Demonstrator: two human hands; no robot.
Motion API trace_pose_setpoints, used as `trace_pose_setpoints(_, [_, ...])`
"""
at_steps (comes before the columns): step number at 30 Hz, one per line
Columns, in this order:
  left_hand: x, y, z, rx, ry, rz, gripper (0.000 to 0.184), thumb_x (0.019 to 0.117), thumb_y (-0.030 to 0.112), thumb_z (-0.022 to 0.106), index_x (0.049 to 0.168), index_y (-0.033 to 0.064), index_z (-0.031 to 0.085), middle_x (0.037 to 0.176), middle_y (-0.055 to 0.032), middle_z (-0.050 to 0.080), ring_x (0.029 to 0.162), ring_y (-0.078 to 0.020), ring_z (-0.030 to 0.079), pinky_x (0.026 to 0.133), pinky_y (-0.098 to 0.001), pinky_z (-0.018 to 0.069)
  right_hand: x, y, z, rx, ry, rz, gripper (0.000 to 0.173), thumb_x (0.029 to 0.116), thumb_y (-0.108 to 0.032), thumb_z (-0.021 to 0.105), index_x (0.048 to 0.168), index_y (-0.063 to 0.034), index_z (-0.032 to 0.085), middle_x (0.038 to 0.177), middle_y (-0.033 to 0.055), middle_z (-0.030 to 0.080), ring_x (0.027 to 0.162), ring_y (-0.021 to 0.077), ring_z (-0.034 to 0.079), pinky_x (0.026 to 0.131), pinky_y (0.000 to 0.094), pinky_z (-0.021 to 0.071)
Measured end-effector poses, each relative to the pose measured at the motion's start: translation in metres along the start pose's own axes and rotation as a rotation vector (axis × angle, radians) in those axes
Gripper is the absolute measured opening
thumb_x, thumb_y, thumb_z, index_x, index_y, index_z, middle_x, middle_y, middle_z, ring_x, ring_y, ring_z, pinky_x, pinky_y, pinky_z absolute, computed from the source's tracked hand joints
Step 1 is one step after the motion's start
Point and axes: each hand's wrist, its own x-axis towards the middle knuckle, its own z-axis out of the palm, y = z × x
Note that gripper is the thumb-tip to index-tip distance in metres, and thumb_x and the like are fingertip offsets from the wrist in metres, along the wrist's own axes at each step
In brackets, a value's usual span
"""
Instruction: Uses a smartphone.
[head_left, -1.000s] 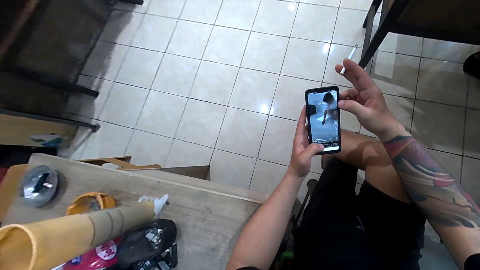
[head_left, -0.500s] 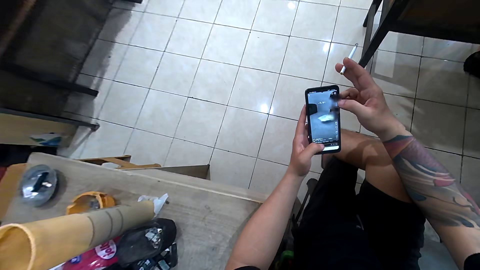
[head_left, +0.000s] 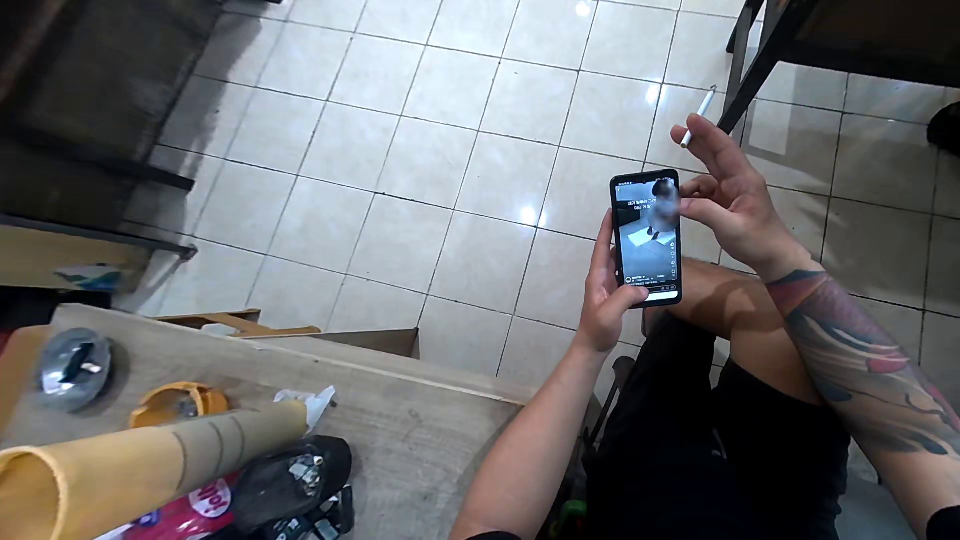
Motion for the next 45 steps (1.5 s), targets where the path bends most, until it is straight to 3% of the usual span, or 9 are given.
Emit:
trace_pose_setpoints(19, [0.0002,0.0001,0.0001,-0.005,-0.005,0.003,0.1,0.0847,0.011,0.062,0.165,0.0286,0.006,0.157,-0.0127,0.038,0.126,-0.0259,0.057,0.094,-0.0453,0.0557,0.0005,0.0008,-0.0004,-0.029,0.002,-0.005,0.075,0.0954,0.001,0.059,0.161,-0.0017,0.021,0.163,0.0121,0.036,0.096,0.0156,0.07,0.08,0.0307,0.0625])
trace_pose_setpoints(45, [0.0005,0.0001,-0.0001,-0.021,-0.013,0.009,0.101,0.0824,0.006,0.061,0.165,0.0285,0.007,0.156,-0.0126,0.039,0.126,-0.0255,0.057,0.096,-0.0455,0.0548,0.0002,0.0005,-0.0008,-0.023,0.005,0.003,0.075,0.096,0.001,0.06,0.161,-0.0026,0.022,0.162,0.0119,0.037,0.095,0.0156,0.071,0.079,0.03,0.0628])
